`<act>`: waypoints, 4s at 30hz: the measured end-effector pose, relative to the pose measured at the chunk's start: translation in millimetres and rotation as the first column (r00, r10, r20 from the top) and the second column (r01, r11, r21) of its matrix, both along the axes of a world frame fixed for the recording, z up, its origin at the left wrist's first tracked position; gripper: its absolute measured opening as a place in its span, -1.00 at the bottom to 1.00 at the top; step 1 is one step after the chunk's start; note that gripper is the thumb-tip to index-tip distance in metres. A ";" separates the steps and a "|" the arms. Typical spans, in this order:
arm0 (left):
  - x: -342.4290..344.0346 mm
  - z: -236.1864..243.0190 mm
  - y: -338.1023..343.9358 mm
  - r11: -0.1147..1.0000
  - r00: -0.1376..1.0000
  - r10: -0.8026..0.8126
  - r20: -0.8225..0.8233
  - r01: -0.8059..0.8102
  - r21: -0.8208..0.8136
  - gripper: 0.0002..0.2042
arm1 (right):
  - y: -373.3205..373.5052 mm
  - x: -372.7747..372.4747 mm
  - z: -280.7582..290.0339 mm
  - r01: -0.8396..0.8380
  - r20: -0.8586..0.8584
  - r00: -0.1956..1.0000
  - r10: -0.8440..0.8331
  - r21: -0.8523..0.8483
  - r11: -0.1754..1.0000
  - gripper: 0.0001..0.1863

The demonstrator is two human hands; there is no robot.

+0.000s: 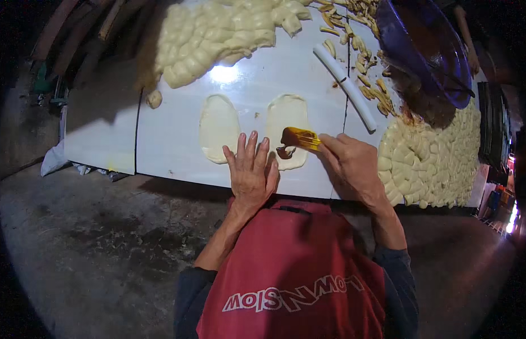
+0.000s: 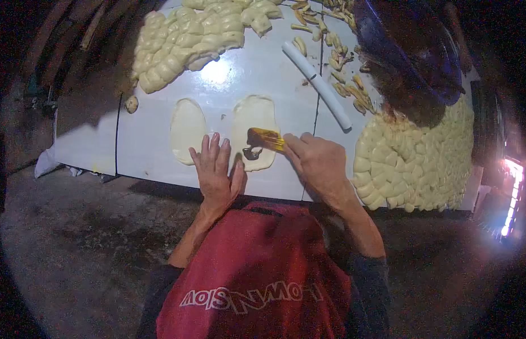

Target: The person spreads chocolate onto flattened dough using a spatula, adds banana pieces, rolls the dough into logs by hand, and places them into a metal tray. The person then pulls portions from a dough mass and flattens them using a rolling pin and hands.

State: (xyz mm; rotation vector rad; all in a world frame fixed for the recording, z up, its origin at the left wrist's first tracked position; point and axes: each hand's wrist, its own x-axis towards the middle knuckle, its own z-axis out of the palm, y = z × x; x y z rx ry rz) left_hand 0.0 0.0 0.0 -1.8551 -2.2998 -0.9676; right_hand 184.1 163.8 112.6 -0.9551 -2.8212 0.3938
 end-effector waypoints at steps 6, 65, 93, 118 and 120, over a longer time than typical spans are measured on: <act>7.0 4.9 0.8 1.000 0.999 0.006 0.039 -0.007 0.026 -0.26 | -4.5 20.0 -1.3 0.053 -0.045 0.998 -0.051 0.051 0.997 -0.81; 7.7 -1.8 -11.5 0.996 0.996 0.083 -0.030 -0.082 0.030 -0.44 | 303.1 139.3 82.6 0.345 -0.054 0.843 -0.536 -0.709 0.615 -0.61; -105.3 2.2 -78.5 0.995 0.992 -0.099 0.078 0.101 -0.015 -0.64 | -19.6 -132.6 -10.1 -0.193 -0.056 0.979 0.197 0.068 0.979 -0.79; -106.3 2.3 -74.8 0.999 0.998 -0.023 -0.051 0.025 0.027 -0.66 | -48.1 -109.4 -19.1 -0.045 -0.207 0.978 0.035 -0.044 0.998 -0.83; -106.6 0.3 -73.9 0.999 0.998 -0.027 -0.055 0.029 0.045 -0.68 | -50.7 -111.0 -15.8 -0.005 -0.252 0.967 -0.020 -0.098 0.995 -0.85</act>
